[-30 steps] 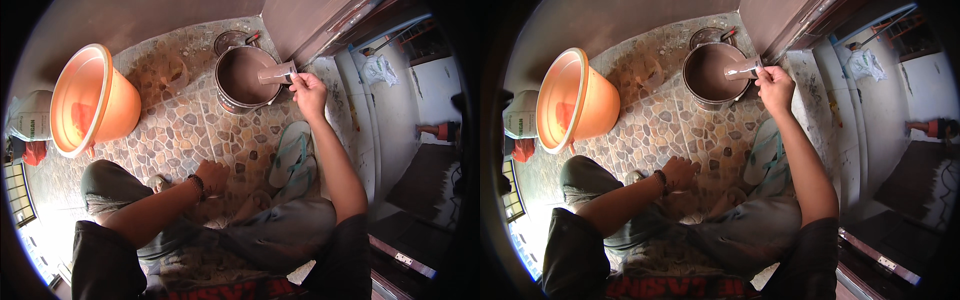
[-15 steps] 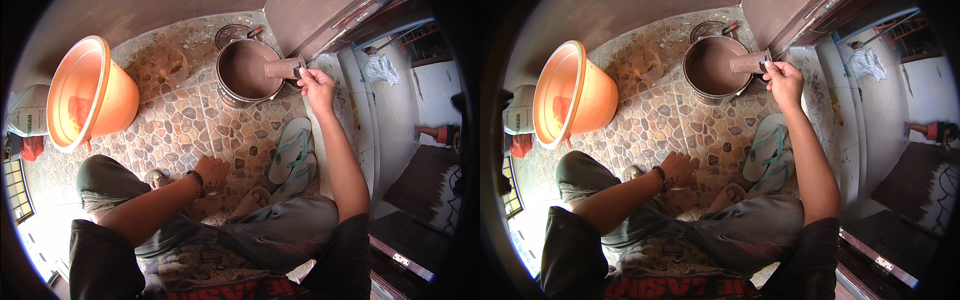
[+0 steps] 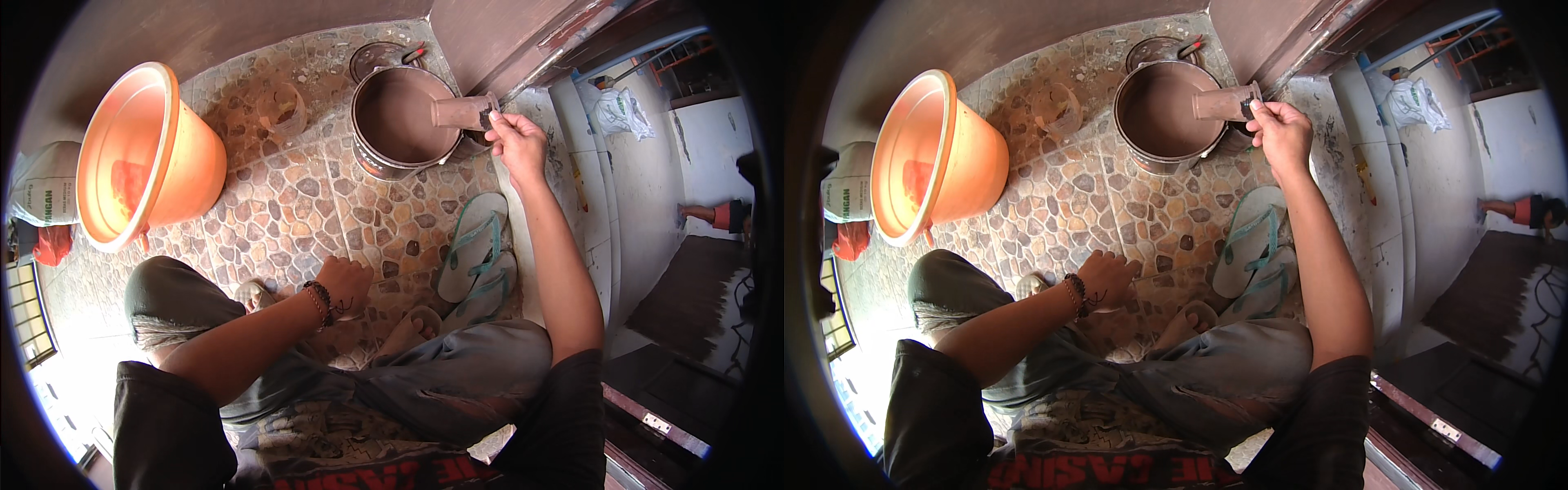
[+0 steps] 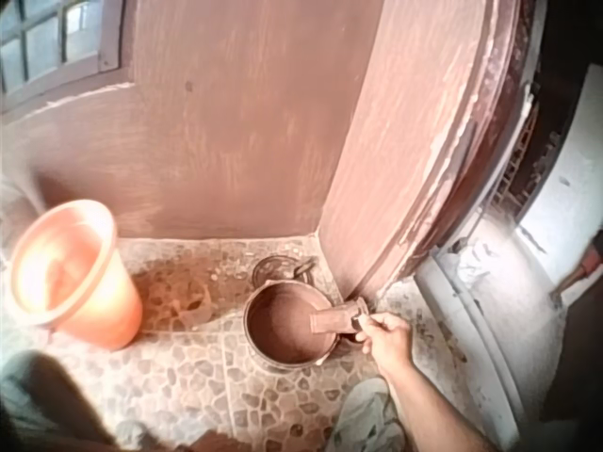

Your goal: The person pours water from a plastic cup into a paint bucket and stirs the mixture with a long metal rod. They then use a small cup to scoop paint from the bucket and pour it back, repeating the process.

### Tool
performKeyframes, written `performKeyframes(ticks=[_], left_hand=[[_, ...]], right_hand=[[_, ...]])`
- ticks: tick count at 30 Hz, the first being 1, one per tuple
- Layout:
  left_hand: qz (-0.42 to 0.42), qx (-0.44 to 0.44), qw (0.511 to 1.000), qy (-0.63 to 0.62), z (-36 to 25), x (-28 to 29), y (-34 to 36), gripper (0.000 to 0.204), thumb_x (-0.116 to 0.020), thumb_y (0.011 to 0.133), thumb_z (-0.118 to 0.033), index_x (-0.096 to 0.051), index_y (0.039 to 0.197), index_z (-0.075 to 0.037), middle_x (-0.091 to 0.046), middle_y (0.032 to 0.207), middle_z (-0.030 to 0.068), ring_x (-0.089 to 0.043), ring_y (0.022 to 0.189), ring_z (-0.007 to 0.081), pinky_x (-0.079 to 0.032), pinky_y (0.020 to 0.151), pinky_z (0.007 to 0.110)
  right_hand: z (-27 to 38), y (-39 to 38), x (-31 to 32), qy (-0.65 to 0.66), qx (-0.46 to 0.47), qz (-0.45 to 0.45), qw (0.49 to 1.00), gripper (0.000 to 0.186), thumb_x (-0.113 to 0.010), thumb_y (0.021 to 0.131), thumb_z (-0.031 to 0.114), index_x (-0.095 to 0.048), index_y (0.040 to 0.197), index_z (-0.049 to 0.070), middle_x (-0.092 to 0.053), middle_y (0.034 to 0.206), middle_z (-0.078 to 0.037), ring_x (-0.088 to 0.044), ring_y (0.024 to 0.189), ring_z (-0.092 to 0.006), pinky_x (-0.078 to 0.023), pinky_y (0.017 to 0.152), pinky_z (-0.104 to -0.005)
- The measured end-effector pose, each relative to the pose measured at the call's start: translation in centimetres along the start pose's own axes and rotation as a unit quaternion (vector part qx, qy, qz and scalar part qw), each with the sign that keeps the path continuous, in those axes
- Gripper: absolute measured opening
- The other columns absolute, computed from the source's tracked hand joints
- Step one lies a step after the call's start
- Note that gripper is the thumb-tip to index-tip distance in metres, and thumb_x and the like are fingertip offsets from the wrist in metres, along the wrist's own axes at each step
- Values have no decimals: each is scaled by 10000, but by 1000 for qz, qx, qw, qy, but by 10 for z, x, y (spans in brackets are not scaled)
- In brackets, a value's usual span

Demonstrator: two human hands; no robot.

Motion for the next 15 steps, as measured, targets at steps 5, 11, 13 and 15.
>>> performKeyframes(ticks=[5, 11, 13, 15], left_hand=[[8, 3, 1000, -2, 0, 0, 0, 448, -628, 899, -370, -566, 1212, -56, -690, 1035, 168, -662, 1021, 328, -478, 904, 472], [0, 2, 1000, 4, 0, -1, 1, 453, -629, 895, -363, -564, 1221, -55, -693, 1034, 167, -660, 1021, 330, -476, 901, 472], [6, 1, 1000, 2, 0, -1, 1, 451, -626, 894, -356, -563, 1225, -57, -693, 1036, 168, -660, 1018, 332, -476, 898, 473], [-4, -2, 1000, 0, 1, -2, 1, 456, -627, 891, -359, -563, 1227, -58, -693, 1035, 169, -660, 1017, 333, -476, 895, 473]], right_hand=[[0, 0, 1, 6, -17, -3, 1000, 213, -733, 929, 203, -691, 943, -6, -689, 730, -66, -532, 506, -75, -441, 490, -221], [1, 1, 1, 10, -21, -7, 1000, 210, -733, 929, 200, -690, 945, -5, -689, 731, -67, -533, 506, -76, -441, 489, -221], [0, 1, 1, 15, -20, -5, 1000, 210, -734, 928, 200, -689, 947, -5, -689, 732, -65, -534, 508, -77, -439, 487, -220], [0, 2, 2, 17, -21, -5, 1000, 212, -736, 927, 201, -688, 949, -5, -689, 733, -64, -535, 509, -77, -435, 485, -218]])
Point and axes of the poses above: each hand's wrist, its own y-axis towards the middle knuckle, its own x-axis out of the back of the hand, z = x × y, the point moved 2 cm from there along y, towards the middle knuckle
